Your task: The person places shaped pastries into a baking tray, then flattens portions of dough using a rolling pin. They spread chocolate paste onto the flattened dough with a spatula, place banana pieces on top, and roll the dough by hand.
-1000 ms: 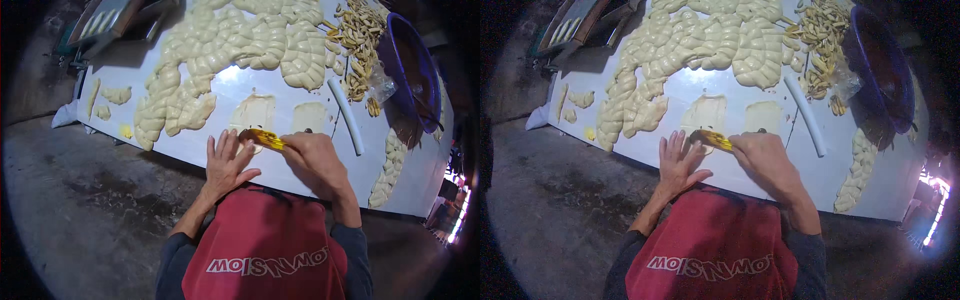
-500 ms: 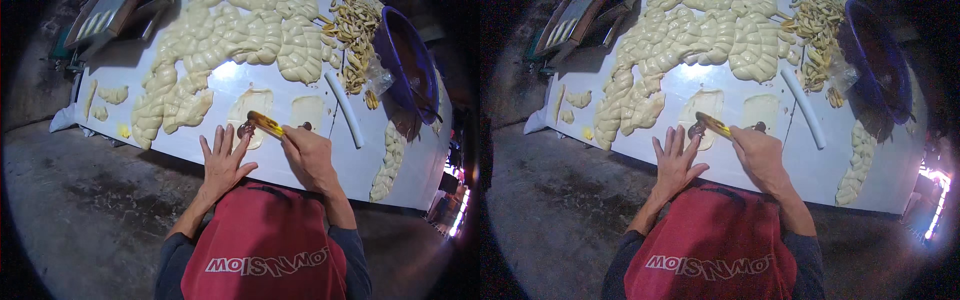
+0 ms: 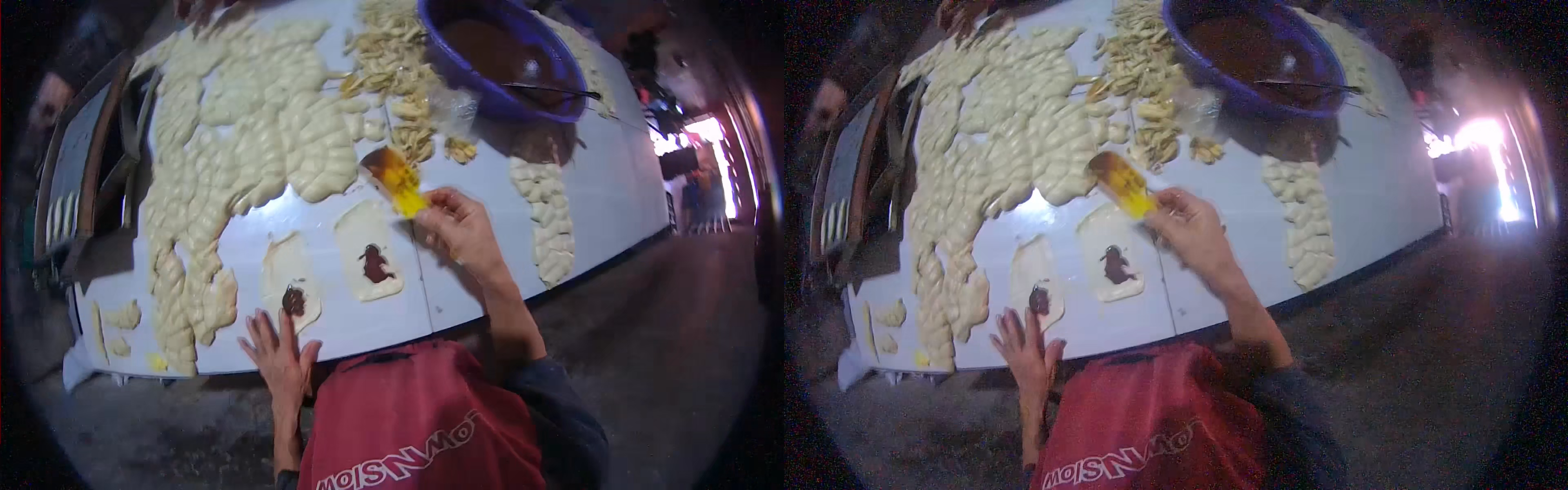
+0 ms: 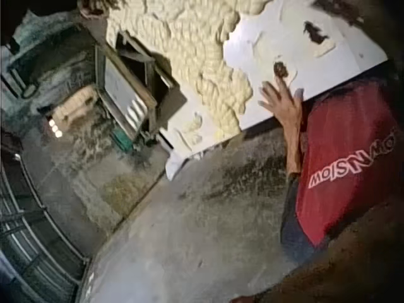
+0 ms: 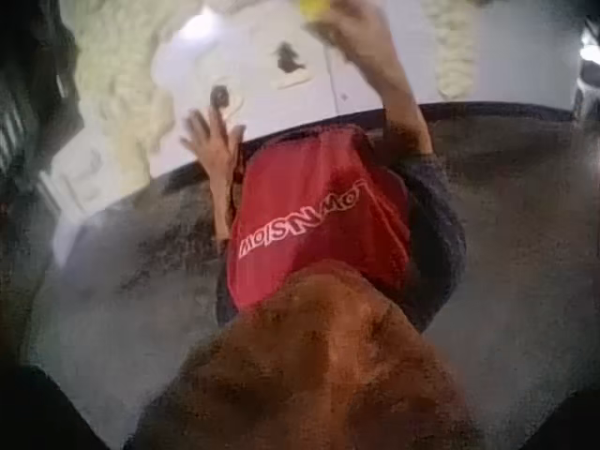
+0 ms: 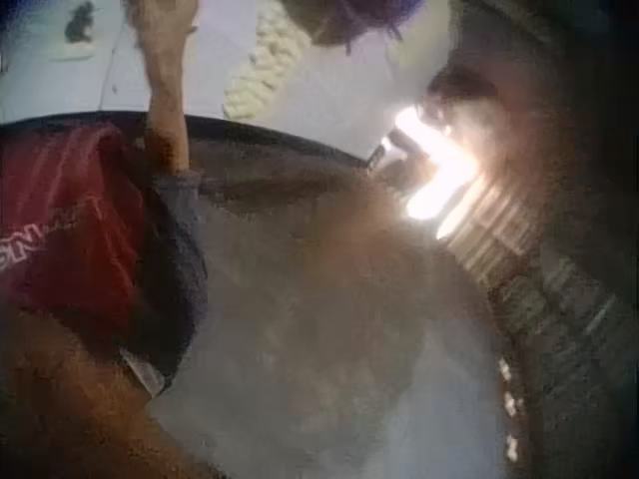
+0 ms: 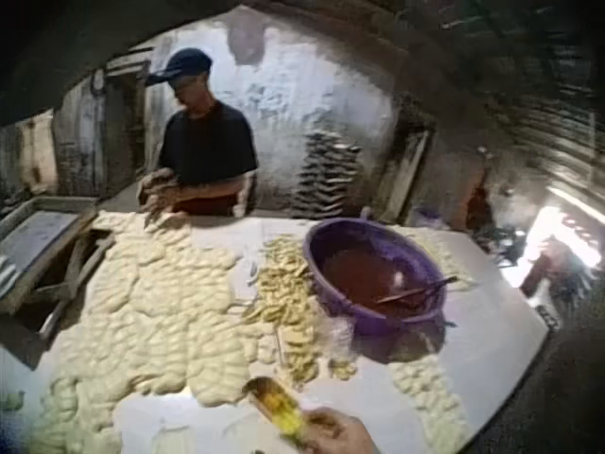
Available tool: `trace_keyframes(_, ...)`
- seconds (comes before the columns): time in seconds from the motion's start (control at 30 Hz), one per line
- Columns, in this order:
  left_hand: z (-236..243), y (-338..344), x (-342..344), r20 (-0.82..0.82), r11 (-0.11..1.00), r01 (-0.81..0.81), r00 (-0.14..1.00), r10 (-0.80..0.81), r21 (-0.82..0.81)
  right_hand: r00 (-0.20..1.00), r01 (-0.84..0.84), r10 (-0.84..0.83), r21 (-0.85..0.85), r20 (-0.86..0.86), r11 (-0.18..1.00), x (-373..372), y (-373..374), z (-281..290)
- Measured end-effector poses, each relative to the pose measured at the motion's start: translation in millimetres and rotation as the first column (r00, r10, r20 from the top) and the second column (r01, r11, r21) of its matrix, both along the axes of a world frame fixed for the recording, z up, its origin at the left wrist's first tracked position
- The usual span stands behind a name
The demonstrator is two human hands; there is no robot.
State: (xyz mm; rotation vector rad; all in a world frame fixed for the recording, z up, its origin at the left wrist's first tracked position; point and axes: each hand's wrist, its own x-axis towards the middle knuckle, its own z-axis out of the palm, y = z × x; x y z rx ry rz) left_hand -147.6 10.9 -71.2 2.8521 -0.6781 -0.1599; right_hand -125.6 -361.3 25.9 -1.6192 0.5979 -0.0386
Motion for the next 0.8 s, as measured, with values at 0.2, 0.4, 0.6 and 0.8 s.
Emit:
trace_keyframes(0.2,-8.1,-4.4,-1.5,0.016,0.994,0.094,0.995,-0.095,0.05,0.907,0.36,-0.225,-0.933,0.356,-0.023,3.5,-158.8,40.6)
trace_keyframes(0.4,-13.6,7.1,-1.1,0.088,0.989,0.134,0.986,-0.139,0.058,0.958,-0.02,-0.287,-0.994,0.011,-0.104,-20.9,-141.1,47.7)
trace_keyframes(0.6,-23.3,7.7,2.1,0.167,0.984,0.17,0.973,-0.159,-0.053,0.936,0.107,-0.351,-0.972,0.027,0.21,-10.7,-181.1,67.5)
trace_keyframes(0.8,-27.0,12.0,2.9,0.186,0.96,0.205,0.968,-0.169,-0.19,0.921,0.279,-0.389,-0.628,-0.04,0.726,-29.7,-139.2,27.9)
